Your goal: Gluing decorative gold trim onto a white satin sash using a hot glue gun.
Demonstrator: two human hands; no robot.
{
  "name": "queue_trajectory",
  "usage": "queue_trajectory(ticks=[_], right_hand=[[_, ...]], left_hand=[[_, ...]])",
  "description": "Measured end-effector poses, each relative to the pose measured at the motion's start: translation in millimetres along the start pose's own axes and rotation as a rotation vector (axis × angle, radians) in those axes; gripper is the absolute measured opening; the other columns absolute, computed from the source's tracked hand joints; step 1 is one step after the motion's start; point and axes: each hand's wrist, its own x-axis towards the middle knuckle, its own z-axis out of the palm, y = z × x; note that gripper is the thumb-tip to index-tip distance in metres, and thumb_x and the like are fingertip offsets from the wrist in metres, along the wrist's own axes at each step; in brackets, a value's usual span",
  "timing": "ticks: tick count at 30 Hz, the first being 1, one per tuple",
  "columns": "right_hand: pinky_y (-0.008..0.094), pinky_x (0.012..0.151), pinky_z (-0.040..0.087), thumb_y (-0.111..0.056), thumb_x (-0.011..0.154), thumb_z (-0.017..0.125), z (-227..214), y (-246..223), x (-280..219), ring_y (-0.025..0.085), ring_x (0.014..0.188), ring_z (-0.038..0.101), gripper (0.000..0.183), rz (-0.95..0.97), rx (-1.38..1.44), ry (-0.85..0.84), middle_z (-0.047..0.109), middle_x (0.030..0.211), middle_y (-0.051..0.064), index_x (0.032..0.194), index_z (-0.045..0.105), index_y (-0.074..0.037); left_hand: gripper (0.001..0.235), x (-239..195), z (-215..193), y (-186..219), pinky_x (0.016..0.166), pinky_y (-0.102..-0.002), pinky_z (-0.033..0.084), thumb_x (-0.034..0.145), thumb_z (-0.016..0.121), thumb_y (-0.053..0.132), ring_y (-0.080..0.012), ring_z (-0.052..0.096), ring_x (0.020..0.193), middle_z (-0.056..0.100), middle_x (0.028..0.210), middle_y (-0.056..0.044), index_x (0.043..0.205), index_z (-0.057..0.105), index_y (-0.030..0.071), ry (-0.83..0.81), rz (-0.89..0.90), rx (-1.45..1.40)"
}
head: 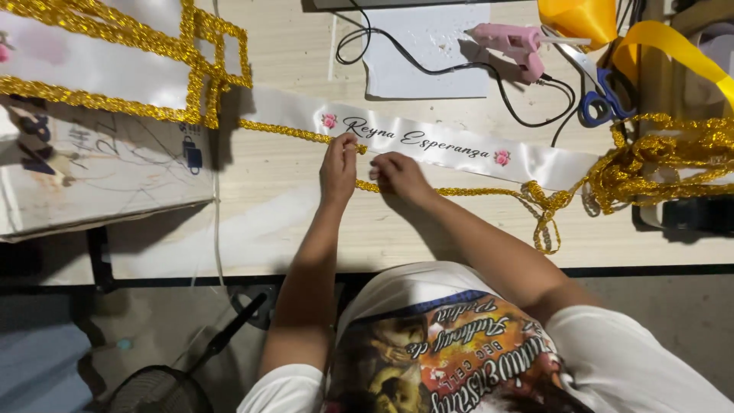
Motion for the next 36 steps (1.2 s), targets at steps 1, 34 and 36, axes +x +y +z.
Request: queue_trajectory(ticks=[1, 34, 36], right_hand=[[0.028, 0.074, 0.059, -0.017, 0.106, 0.052, 11, -13, 0, 0.016, 0.088, 0.073, 0.022, -0.006, 0.003, 0.003, 0.075, 0.1, 0.009, 0.114, 0.067, -0.003], [0.029, 0.056, 0.05, -0.025, 0.103, 0.063, -68, -52, -80, 0.011, 0.062, 0.06, 0.024, 0.296, -0.327, 0.031, 0.068, 0.08, 0.008, 0.112, 0.069, -0.004], [0.03, 0.052, 0.049, -0.023, 0.102, 0.062, -67, -72, -88, 0.011, 0.059, 0.058, 0.022, 0.29, -0.396, 0.07, 0.07, 0.084, 0.006, 0.111, 0.069, -0.004]], left_hand=[[0.02, 1, -2, -4, 0.09, -0.037, 0.055, 0.108, 0.055, 0.017, -0.0204, 0.069, 0.104, 0.07, 0.119, -0.004, 0.124, 0.063, 0.01, -0.001, 0.006, 0.002], [0.025, -12, 15, -26, 0.109, -0.049, 0.048, 0.096, 0.065, 0.007, -0.0297, 0.059, 0.127, 0.068, 0.125, -0.005, 0.121, 0.071, 0.007, 0.119, 0.696, 0.644], [0.026, -11, 18, -34, 0.113, -0.047, 0.048, 0.096, 0.068, 0.005, -0.0302, 0.059, 0.129, 0.068, 0.126, -0.006, 0.122, 0.071, 0.007, 0.125, 0.694, 0.613]])
